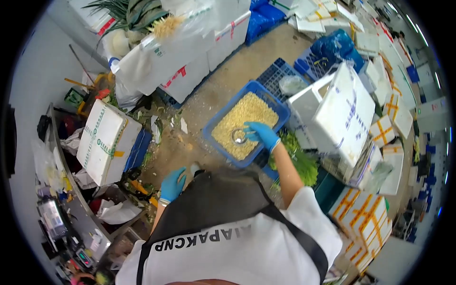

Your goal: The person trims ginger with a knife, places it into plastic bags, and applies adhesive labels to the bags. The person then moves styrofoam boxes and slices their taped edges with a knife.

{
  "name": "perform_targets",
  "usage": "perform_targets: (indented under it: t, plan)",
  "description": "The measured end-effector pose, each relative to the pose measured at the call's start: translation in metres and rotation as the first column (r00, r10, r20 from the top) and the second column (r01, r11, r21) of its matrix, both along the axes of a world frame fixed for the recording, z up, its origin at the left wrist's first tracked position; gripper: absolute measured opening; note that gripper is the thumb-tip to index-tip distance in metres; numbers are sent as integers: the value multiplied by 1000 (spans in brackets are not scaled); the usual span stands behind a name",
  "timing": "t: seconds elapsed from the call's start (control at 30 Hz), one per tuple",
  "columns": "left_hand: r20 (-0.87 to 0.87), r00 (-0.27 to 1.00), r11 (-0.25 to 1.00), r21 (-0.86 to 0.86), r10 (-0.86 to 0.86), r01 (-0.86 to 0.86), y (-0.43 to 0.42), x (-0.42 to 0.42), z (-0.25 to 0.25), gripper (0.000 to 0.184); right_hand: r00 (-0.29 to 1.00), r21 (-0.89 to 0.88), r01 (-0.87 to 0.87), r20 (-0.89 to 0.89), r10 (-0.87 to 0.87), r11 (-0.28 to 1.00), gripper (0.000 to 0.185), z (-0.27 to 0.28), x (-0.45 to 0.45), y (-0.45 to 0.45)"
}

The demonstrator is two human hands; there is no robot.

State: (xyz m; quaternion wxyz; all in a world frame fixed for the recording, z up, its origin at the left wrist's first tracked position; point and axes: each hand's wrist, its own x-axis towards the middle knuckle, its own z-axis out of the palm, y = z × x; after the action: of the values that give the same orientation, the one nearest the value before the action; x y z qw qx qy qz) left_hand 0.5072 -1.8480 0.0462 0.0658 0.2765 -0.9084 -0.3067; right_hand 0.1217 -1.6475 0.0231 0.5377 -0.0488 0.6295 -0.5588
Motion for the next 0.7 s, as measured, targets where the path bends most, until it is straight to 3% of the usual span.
perform_targets:
  t: [0.17, 0.27, 0.3, 0.33, 0.4, 0.43, 0.53, 0.63, 0.67, 0.7]
  plan:
    - [55, 988, 989, -13, 145, -144, -97, 54, 2, 31, 971, 310, 101, -237, -26, 945, 41, -51, 35, -12]
    - [50, 987, 986, -72, 155, -151, -150, 67, -2, 32, 972, 489, 105, -234, 15, 866, 42, -102, 68, 34]
    - [1, 993, 989, -90, 118, -117, -166, 67, -8, 32, 983, 568, 98, -185, 11, 817, 41, -108, 84, 51]
    - [-53, 995, 990, -107, 83, -88, -180, 63, -14, 32, 977, 637, 21, -175, 118, 770, 39, -128, 97, 78]
    - [-49, 998, 996, -83, 29, -33, -198, 48, -17, 32, 991, 671, 83, 22, -131, 737, 39, -161, 134, 124]
    - [-34, 999, 996, -86, 0, -3, -205, 39, -16, 32, 989, 674, -132, 143, 48, 727, 39, -169, 149, 144]
    - [-7, 997, 997, -37, -71, 70, -212, 9, -14, 30, 954, 800, -16, 192, -230, 600, 38, -160, 188, 157]
    - [-65, 976, 979, -10, -206, 205, -210, -35, -8, 31, 948, 679, 23, 217, -231, 733, 36, -205, 179, 185]
    - [-51, 967, 969, -5, -248, 248, -210, -49, -3, 31, 984, 768, -117, 7, 175, 629, 35, -211, 166, 179]
    - [-41, 956, 957, 1, -291, 291, -211, -66, 2, 32, 807, 864, -177, -147, 571, 472, 34, -216, 143, 174]
